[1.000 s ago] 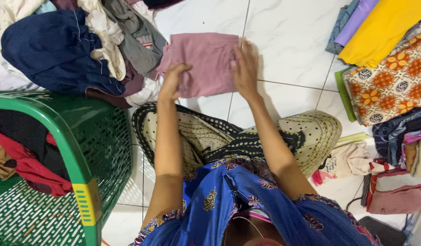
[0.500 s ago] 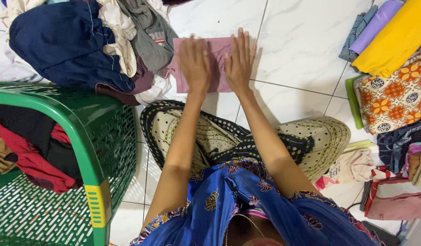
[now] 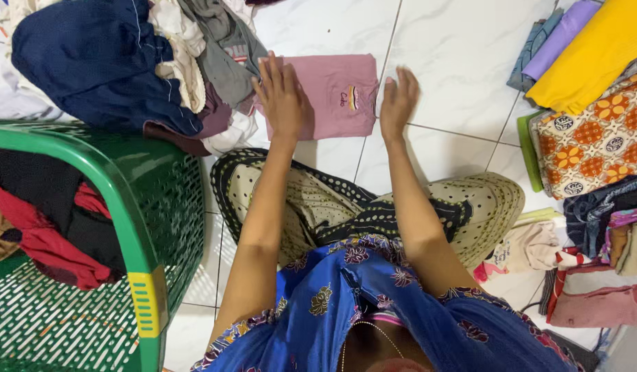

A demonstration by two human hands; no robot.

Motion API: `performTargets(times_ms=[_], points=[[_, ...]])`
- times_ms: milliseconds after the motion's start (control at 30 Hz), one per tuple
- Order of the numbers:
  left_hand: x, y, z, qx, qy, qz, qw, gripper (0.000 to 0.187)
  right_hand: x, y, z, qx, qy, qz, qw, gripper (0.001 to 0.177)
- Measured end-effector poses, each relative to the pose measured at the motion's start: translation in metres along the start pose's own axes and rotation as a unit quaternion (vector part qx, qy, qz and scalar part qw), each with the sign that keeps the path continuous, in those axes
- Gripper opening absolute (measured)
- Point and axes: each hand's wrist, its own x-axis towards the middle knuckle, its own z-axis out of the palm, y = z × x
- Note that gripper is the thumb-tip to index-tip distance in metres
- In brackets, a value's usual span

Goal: The person sits on the floor and folds several garments one by one, including a striped shirt, a pink top, and a red t-shirt. Each item is smoothed, folded into a compact rectangle, and placed on a growing stack.

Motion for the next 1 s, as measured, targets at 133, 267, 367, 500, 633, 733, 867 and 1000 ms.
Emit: performTargets(times_ms=[133,267,367,500,633,733,867,1000], points=[[0.003,0.009,0.008,-0.22,-0.092,-0.127,0.963,0.05,-0.015,-0.014,-0.006,-0.171,-0.06,0.027,0.983,0.031],[0.003,0.025,-0.014,-0.357,-0.259,-0.169,0.882,0.077,-0.011,-0.057,-0.014,0.022,-0.166,0.044,0.985,0.029],[0.001,0.038,-0.048,-0.663,-0.275,-0.211,0.663,0.091,-0.011,-0.096,-0.048,0.098,-0.296,0.026,0.95,0.031],[-0.008,0.048,-0.072,-0.856,-0.265,-0.179,0.407,0.081,-0.04,-0.144,-0.106,-0.023,-0.212,-0.329,0.92,0.048],[-0.017,0.049,-0.04,-0.829,-0.268,-0.193,0.451,0.061,-0.063,-0.145,-0.13,-0.16,-0.19,-0.393,0.885,0.048],[-0.028,0.038,0.0,-0.75,-0.276,-0.257,0.543,0.055,-0.076,-0.108,-0.122,-0.189,-0.246,-0.353,0.883,0.048],[-0.051,0.044,0.03,-0.494,-0.117,-0.24,0.827,0.05,-0.08,-0.044,-0.103,-0.157,-0.274,-0.256,0.914,0.038],[-0.073,0.083,0.033,-0.207,0.073,-0.002,0.976,0.049,-0.063,-0.02,-0.074,-0.135,-0.22,-0.2,0.945,0.053]])
